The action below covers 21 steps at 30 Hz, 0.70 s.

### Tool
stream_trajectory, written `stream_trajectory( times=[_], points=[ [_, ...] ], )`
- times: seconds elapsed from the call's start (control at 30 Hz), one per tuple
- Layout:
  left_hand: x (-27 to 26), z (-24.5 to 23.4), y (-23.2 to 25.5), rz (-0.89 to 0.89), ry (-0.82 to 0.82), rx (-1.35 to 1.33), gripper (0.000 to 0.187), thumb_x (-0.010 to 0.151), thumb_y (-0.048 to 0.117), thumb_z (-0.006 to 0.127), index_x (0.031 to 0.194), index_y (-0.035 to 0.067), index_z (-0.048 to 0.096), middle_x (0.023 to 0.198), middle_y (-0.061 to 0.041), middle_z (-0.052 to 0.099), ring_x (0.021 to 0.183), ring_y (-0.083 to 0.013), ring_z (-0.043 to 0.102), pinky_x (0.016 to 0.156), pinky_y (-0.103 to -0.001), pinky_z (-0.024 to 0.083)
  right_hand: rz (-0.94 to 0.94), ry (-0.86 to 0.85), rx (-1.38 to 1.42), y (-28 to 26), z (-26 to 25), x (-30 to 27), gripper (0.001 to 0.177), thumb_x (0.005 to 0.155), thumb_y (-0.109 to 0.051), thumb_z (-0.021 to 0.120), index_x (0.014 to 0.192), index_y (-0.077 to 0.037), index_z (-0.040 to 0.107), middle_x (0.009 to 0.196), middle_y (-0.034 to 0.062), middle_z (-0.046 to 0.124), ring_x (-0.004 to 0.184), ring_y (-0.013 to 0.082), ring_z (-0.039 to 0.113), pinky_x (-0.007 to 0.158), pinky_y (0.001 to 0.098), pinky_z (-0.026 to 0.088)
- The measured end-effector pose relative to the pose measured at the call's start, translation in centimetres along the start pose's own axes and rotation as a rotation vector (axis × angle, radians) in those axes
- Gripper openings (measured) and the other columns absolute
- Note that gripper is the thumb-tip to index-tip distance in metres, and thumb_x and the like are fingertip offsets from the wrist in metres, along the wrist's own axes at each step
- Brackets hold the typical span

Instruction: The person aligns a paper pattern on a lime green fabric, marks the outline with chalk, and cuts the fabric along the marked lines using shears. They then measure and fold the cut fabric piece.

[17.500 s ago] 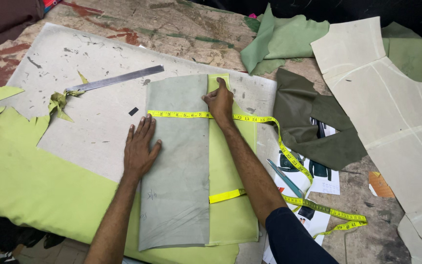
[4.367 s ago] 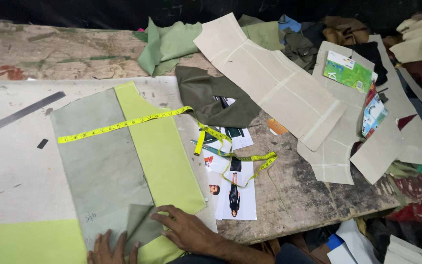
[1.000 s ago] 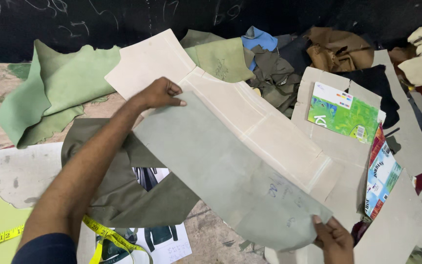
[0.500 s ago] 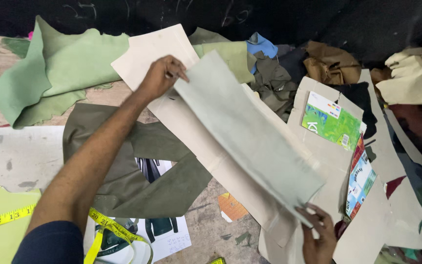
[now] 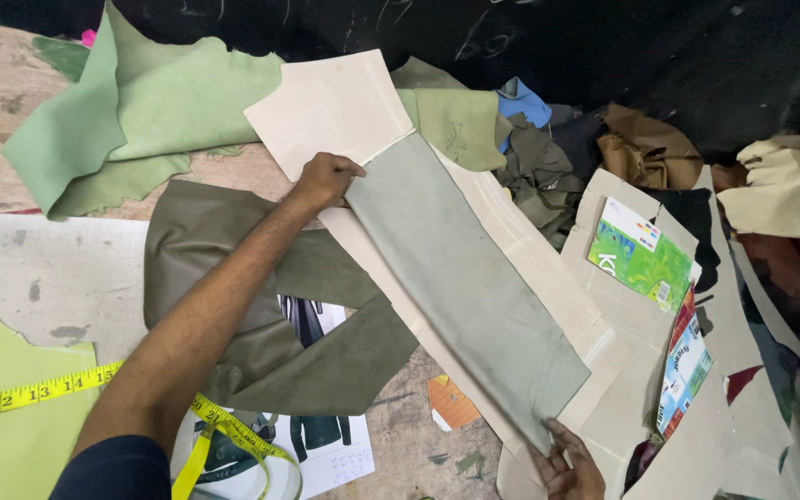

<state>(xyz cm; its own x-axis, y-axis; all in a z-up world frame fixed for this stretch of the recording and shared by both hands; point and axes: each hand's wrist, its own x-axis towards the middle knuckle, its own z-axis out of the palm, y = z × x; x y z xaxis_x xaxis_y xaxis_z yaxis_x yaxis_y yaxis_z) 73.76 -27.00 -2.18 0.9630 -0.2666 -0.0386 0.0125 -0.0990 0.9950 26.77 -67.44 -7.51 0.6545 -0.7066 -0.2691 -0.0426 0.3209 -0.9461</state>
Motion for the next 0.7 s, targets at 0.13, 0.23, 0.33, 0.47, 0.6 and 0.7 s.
stream_trajectory(
  times=[0.13,0.23,0.33,0.47,0.6,0.7],
  points=[
    [-0.1,0.4,0.6,0.007,0.165,0.298,0.056,0.090,0.040,0.085,0.118,-0.004,0.062,0.097,-0.021,0.071,0.087,-0.0284,0.075,0.079,-0.039,0.061,-0.083,0.135,-0.222,0.5,0.7,-0.5,0.038,0.101,-0.016,0.061,0.130,0.009,0.063,0.130,0.0176,0.064,0.106,0.0246,0.065,0.089,0.0371,0.056],
    [-0.1,0.9,1.1,0.021,0.107,0.486,0.053,0.072,0.034,0.096,0.101,-0.003,0.072,0.092,-0.018,0.075,0.087,-0.0280,0.076,0.083,-0.038,0.061,-0.173,0.225,-0.357,0.9,2.5,-1.4,0.047,0.089,-0.007,0.075,0.132,0.004,0.063,0.127,0.0117,0.064,0.101,0.0178,0.064,0.079,0.0303,0.052],
    [0.1,1.4,1.3,0.002,0.185,0.532,0.044,0.067,0.027,0.096,0.095,0.001,0.075,0.095,-0.014,0.076,0.088,-0.0248,0.073,0.079,-0.038,0.060,-0.184,0.245,-0.342,0.5,3.9,-1.9,0.056,0.081,-0.001,0.079,0.133,-0.001,0.059,0.118,0.0074,0.065,0.096,0.0147,0.067,0.074,0.0274,0.053],
    [0.8,1.3,1.2,-0.027,0.166,0.470,0.036,0.071,0.026,0.096,0.089,0.002,0.075,0.089,-0.014,0.076,0.081,-0.0225,0.074,0.078,-0.037,0.060,-0.115,0.251,-0.358,-0.8,4.4,-2.3,0.059,0.083,-0.001,0.081,0.137,-0.002,0.056,0.099,0.0085,0.066,0.085,0.0146,0.063,0.070,0.0268,0.051],
    [1.1,0.4,1.1,-0.132,0.103,0.348,0.030,0.075,0.022,0.094,0.080,0.000,0.074,0.080,-0.014,0.075,0.071,-0.0221,0.073,0.067,-0.035,0.062,-0.038,0.195,-0.422,-1.7,4.7,-2.7,0.060,0.092,-0.010,0.075,0.147,-0.009,0.051,0.088,0.0095,0.063,0.077,0.0149,0.056,0.066,0.0287,0.050],
    [1.5,0.0,1.9,-0.056,0.030,0.348,0.027,0.072,0.016,0.094,0.079,-0.001,0.074,0.078,-0.014,0.075,0.065,-0.0180,0.072,0.059,-0.031,0.061,-0.127,0.095,-0.449,-2.6,5.0,-3.2,0.067,0.088,-0.004,0.072,0.150,-0.014,0.047,0.086,0.0054,0.063,0.081,0.0126,0.062,0.071,0.0311,0.056]
  ],
)
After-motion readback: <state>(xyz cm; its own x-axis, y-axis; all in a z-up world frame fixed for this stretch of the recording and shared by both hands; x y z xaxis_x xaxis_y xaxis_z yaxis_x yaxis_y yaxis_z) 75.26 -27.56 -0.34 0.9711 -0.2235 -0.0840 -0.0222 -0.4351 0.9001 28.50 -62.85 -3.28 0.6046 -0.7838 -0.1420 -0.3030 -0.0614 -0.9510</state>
